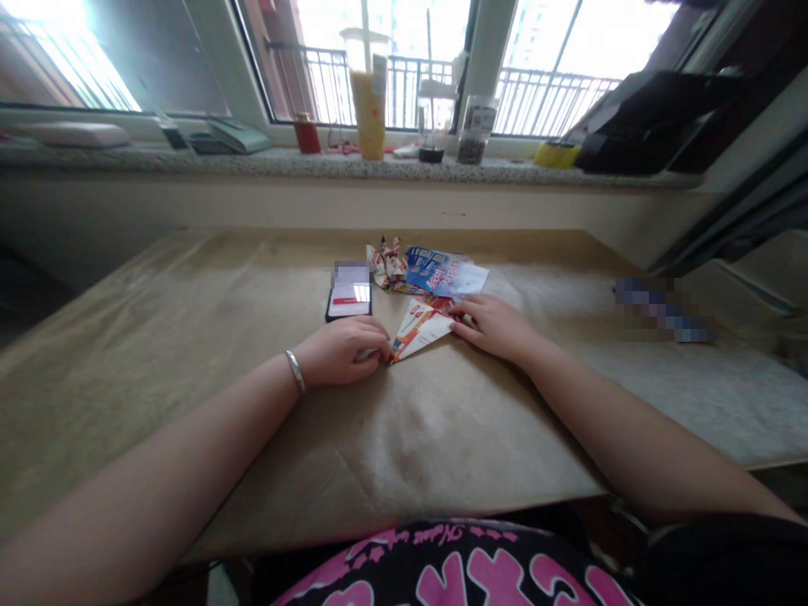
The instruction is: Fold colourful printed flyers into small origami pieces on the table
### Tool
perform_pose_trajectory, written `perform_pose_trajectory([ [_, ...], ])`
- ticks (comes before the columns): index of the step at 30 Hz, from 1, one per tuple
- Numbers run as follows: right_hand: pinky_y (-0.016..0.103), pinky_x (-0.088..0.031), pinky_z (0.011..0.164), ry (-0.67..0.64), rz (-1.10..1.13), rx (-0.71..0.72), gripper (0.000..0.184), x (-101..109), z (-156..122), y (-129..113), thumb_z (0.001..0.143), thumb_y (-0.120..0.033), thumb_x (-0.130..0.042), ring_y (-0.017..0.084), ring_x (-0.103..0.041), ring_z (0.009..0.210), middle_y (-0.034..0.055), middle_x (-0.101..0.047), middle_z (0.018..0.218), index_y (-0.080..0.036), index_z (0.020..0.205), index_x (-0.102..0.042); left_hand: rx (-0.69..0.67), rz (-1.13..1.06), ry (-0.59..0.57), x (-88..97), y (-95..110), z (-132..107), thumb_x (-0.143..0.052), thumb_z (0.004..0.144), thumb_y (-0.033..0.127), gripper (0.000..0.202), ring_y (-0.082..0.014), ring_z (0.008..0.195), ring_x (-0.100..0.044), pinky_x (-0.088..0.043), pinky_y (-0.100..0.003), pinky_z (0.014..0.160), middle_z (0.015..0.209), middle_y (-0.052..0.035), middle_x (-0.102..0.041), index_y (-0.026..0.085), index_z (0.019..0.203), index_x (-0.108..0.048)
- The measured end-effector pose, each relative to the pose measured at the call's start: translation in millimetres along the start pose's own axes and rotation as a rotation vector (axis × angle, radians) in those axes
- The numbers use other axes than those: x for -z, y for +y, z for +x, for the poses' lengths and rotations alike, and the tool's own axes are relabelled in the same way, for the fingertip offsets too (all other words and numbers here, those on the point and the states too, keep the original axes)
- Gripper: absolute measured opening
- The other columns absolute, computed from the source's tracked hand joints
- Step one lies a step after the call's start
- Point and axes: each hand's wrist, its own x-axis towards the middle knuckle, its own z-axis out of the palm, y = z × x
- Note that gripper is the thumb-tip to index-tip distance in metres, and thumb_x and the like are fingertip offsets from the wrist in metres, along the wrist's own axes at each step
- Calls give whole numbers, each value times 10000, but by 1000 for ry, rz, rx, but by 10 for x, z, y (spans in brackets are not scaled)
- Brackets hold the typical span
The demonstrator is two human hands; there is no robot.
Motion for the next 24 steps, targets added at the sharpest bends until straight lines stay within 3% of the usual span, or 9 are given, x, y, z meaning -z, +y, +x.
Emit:
perform_pose_trajectory([
  [7,404,-415,941,17,43,40,370,-174,81,36,883,-389,-488,261,-517,1086,121,-600,1167,-196,1167,-627,-4,-56,44,-125,87,83,-444,852,128,242,-146,871,-613,-506,-265,799,925,-61,-673,179,949,-660],
  [13,440,-412,955,29,97,48,361,-198,106,36,882,-374,-499,268,-504,1095,122,-594,1183,-207,1175,-629,-6,143,124,-183,22,104,-462,866,152,279,-185,1074,-581,-492,-357,945,1155,-95,-637,166,1099,-614],
  [17,432,-411,958,34,113,67,348,-213,120,42,886,-352,-498,263,-505,1107,116,-594,1195,-204,1171,-634,-47,185,79,-199,-29,83,-455,890,187,298,-209,1173,-547,-480,-382,993,1232,-95,-615,166,1141,-614],
  [24,408,-392,982,75,227,117,298,-261,131,69,862,-289,-521,236,-522,1116,97,-616,1187,-202,1125,-631,-21,135,45,-217,-43,66,-463,892,189,333,-205,1133,-581,-495,-383,968,1252,-117,-598,188,1193,-606],
])
